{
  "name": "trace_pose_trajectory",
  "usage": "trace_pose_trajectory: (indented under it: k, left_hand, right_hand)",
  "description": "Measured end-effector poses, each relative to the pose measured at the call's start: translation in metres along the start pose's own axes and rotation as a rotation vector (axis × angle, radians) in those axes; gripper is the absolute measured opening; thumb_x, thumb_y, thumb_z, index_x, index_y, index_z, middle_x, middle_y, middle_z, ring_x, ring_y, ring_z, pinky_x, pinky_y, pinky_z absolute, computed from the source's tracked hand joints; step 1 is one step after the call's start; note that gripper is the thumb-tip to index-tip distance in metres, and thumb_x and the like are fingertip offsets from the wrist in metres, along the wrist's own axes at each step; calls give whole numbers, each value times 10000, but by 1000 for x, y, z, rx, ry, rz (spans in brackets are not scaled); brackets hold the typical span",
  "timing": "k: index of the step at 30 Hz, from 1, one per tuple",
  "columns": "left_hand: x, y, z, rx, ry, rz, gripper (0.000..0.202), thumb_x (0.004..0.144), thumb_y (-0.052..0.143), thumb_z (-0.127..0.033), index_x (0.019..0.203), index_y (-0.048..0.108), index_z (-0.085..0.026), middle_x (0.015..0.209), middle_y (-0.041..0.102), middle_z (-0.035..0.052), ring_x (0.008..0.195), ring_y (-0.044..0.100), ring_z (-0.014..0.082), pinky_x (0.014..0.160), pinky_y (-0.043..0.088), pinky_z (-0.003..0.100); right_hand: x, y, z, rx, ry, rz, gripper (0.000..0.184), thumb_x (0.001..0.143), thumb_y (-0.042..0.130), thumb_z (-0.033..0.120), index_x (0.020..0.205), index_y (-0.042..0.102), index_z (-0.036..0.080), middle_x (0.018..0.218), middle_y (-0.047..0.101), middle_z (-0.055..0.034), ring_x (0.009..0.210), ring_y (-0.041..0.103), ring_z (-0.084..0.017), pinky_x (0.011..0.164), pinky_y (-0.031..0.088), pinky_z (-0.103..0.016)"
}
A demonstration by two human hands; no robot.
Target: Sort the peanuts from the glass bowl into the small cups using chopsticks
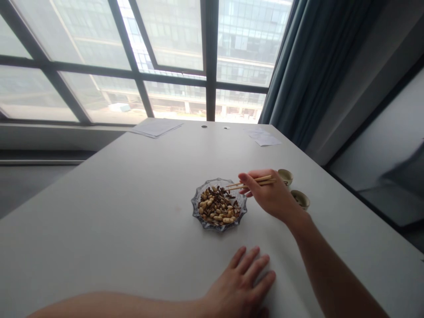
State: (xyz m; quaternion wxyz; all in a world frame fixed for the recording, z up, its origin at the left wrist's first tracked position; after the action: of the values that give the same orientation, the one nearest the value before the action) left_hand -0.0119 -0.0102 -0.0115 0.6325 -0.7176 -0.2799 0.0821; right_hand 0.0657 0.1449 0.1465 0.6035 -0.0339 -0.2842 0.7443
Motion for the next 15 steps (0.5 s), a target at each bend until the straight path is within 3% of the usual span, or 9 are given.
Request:
trace_pose_trajectory:
  k: [7, 15]
  left_hand:
    - [0, -6, 0, 20, 5, -28, 497, 1132, 441, -505, 1497, 491, -170, 1596, 465, 133, 1453, 428, 388, 1163, 379, 576]
    - [0, -7, 0, 28, 0, -41, 503, 1113, 481, -501, 1492, 506, -171, 1592, 469, 131, 1450, 426, 383, 1174, 361, 567]
  right_hand:
    - [6, 10, -19, 36, 49, 14, 573, 906, 653, 688, 854, 802, 138, 740, 793, -107, 668, 789, -281, 600, 634, -332]
    - [7, 6, -21, 131, 93, -55, 574, 885, 690, 676, 790, 784, 118, 773, 803, -144, 685, 805, -281, 579, 659, -299]
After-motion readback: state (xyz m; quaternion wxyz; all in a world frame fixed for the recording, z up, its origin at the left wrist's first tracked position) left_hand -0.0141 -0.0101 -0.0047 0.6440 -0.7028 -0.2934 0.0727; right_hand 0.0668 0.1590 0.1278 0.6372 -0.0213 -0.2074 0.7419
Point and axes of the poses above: each hand's wrist, its own x-axis towards the middle knuckle, its own y-axis out of the palm, z = x × y, the point moved 6 cm from there along x, towards the middle knuckle
